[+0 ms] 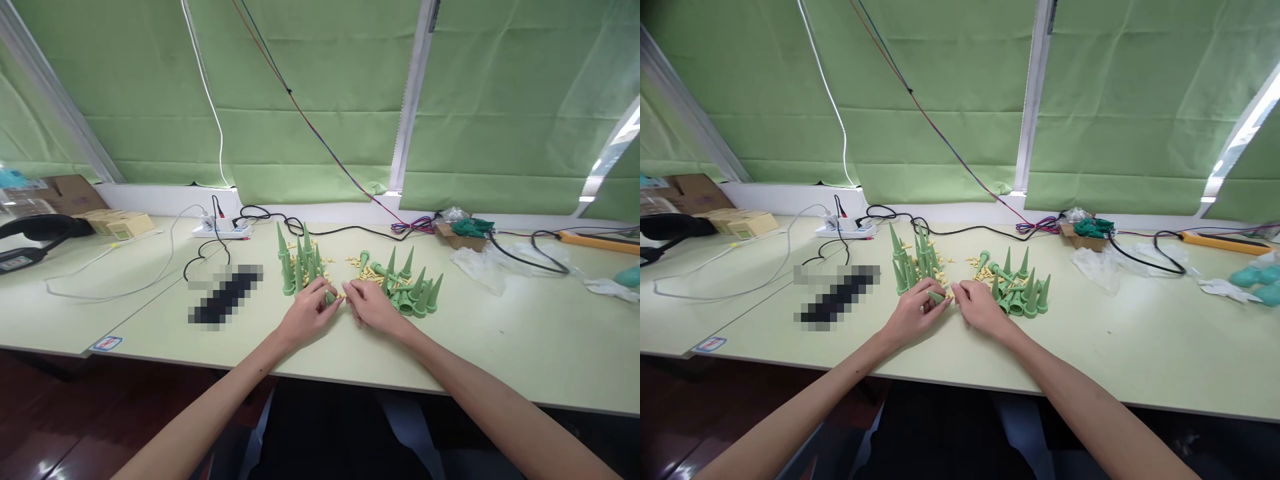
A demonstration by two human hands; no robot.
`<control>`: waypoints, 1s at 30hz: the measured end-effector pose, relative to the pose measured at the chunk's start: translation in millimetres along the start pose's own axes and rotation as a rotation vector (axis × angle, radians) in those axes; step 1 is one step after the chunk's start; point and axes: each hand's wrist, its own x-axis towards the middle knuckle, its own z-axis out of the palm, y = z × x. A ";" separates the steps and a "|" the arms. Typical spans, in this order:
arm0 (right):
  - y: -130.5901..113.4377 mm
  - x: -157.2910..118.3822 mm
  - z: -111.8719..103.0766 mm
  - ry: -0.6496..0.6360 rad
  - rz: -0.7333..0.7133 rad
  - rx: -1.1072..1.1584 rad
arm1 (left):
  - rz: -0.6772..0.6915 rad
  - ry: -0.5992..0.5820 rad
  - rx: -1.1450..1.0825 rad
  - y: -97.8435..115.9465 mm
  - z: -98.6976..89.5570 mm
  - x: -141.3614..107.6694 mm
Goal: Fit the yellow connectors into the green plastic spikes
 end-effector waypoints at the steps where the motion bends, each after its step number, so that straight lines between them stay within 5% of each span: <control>1: -0.3 -0.2 -0.3 -0.004 0.013 -0.012 | 0.002 -0.008 -0.001 0.2 -0.1 -0.1; 13: 1.0 0.0 1.9 -0.024 0.027 0.156 | -0.033 0.069 0.041 -1.5 1.1 1.5; 30: 0.8 -0.9 0.3 0.003 0.033 0.030 | -0.008 -0.029 0.004 2.3 -0.1 0.4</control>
